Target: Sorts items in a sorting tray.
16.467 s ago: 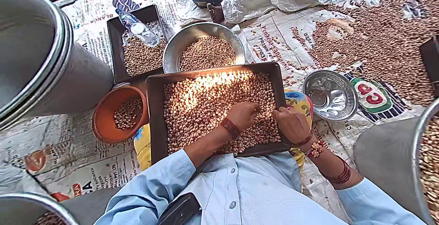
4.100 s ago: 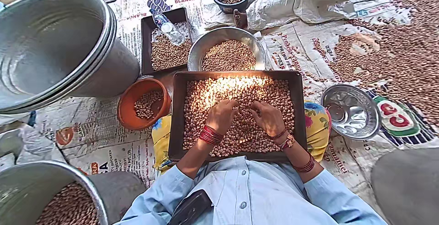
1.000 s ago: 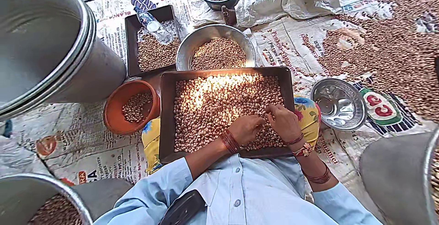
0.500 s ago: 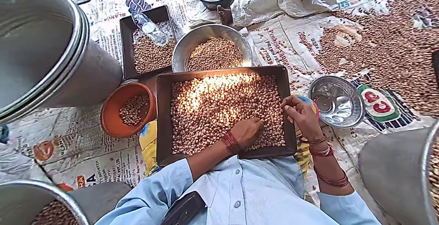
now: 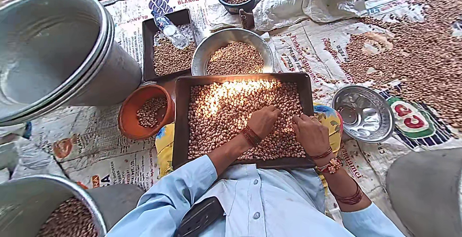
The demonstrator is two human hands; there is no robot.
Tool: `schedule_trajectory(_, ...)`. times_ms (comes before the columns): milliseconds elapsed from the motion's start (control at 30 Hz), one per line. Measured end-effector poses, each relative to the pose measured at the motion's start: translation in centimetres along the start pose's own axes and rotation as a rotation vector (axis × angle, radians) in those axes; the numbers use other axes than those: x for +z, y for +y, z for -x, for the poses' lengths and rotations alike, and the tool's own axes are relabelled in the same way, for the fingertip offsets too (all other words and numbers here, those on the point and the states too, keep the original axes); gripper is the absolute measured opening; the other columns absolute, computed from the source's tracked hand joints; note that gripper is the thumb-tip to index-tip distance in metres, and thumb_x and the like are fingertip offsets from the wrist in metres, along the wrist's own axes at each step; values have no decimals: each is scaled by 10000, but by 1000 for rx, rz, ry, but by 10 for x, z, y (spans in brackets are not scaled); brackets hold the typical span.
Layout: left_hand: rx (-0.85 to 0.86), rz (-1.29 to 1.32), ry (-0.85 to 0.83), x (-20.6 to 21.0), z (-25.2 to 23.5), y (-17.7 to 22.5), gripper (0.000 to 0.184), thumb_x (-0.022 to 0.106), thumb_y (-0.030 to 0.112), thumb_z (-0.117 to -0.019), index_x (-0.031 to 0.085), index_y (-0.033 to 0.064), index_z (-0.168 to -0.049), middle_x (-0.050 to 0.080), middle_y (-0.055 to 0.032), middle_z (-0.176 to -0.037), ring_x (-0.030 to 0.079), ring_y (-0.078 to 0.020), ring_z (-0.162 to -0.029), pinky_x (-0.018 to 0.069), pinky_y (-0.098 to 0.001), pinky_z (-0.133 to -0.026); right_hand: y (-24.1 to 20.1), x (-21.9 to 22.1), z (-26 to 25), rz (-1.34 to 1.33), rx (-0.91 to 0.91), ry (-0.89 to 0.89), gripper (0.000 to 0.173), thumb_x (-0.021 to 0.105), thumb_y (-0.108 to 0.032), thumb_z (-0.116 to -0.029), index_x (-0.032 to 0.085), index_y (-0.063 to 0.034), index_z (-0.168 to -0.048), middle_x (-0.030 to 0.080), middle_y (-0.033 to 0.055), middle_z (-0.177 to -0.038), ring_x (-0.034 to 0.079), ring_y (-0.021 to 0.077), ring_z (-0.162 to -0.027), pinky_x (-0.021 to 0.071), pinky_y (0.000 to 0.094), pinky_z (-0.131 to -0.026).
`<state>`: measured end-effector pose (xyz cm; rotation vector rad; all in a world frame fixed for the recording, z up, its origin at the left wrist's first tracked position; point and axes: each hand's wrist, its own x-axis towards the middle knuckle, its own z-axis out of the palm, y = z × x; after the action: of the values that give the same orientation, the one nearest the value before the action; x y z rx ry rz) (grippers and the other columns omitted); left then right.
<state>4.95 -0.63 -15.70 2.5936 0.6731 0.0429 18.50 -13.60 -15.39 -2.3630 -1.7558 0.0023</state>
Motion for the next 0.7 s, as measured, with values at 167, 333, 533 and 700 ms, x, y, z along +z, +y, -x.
schedule_trajectory(167,0,-24,-71,-1,2,4,288,480,40,-1033,634,-40,-1262,670,-250,-1171,687,-407,-1073,577,-510,-836,0,-2,0,-19,-13,-44,132,718,-91,-894,751,-7,-990,723,238,-917,714,467,-842,536,611,-632)
schedule_trajectory(333,-87,392,-207,-20,17,0,328,566,131,-994,619,-78,-1241,684,-261,-1129,679,-386,-1056,524,-553,-928,-9,-30,-3,-219,-30,-139,140,745,-105,-893,766,-18,-1000,712,248,-929,706,463,-835,530,640,-674)
schedule_trajectory(533,77,996,-593,-6,43,-15,195,655,-42,-922,607,-71,-1109,615,-53,-893,545,-31,-743,473,-222,-681,-54,-49,13,-399,-281,-94,122,733,-102,-869,762,-30,-963,741,151,-882,737,322,-729,595,514,-626)
schedule_trajectory(700,-66,1007,-403,-37,70,-43,70,656,31,-937,651,-4,-998,630,48,-801,535,45,-647,446,-150,-596,-61,-78,11,-646,-392,122,200,654,-265,-993,755,-111,-1071,770,25,-997,736,89,-873,609,232,-762)
